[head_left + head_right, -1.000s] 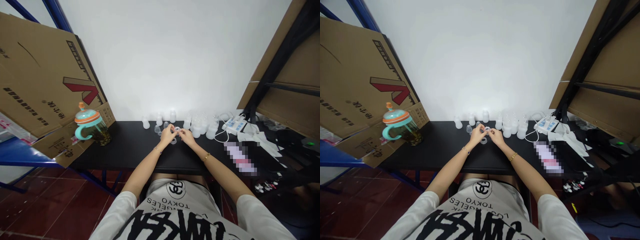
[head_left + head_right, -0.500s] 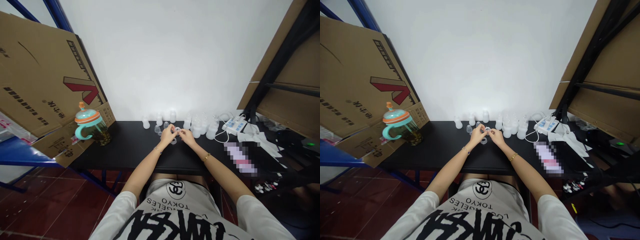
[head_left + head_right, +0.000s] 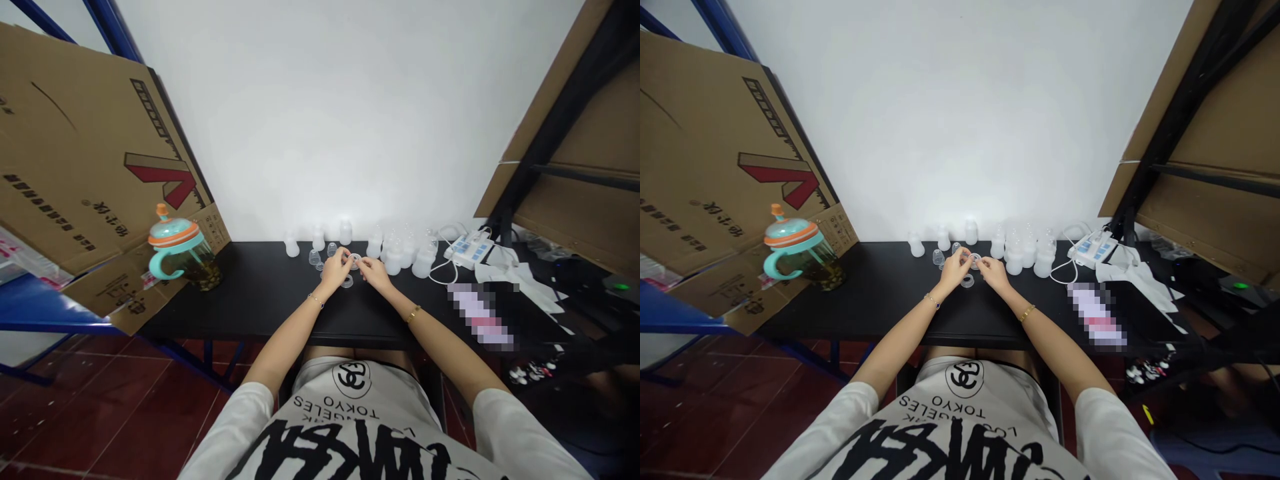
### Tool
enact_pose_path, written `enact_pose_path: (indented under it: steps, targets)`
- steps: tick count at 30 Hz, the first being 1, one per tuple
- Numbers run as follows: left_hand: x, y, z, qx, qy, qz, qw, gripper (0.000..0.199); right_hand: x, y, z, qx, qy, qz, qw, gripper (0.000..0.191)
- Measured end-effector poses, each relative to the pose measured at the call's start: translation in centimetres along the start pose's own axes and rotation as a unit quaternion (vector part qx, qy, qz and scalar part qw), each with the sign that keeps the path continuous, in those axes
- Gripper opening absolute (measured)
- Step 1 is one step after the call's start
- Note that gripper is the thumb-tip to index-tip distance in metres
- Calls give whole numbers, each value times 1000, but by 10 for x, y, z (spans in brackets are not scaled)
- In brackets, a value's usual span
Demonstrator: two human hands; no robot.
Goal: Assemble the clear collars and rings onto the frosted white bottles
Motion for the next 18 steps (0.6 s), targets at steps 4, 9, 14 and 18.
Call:
enact_pose_path:
  steps: [4, 9, 14, 18]
  targets:
    - [1, 1, 1, 2, -7, -5, 1000, 15, -2, 2, 0, -7, -7, 0, 1000, 40]
    - [3, 1, 1, -1, -25, 5, 1000, 15, -1, 3, -2, -5, -7, 6, 1000, 44]
    - [2, 1, 1, 0, -45, 4, 999, 16, -1, 4, -3, -2, 7, 7, 1000, 47]
    - [1, 1, 2, -3, -58, 1, 998, 18, 0, 4, -3, 0, 17, 9, 1000, 45]
Point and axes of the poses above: each hand's wrist, its own y-axis away from the middle knuckle, its own x-axis out of the back of the hand, z = x × y, the point moved 10 cm from there along -y, towards the middle knuckle, and after that the axes turned 3 degrees about y, right-handed, at the moved point
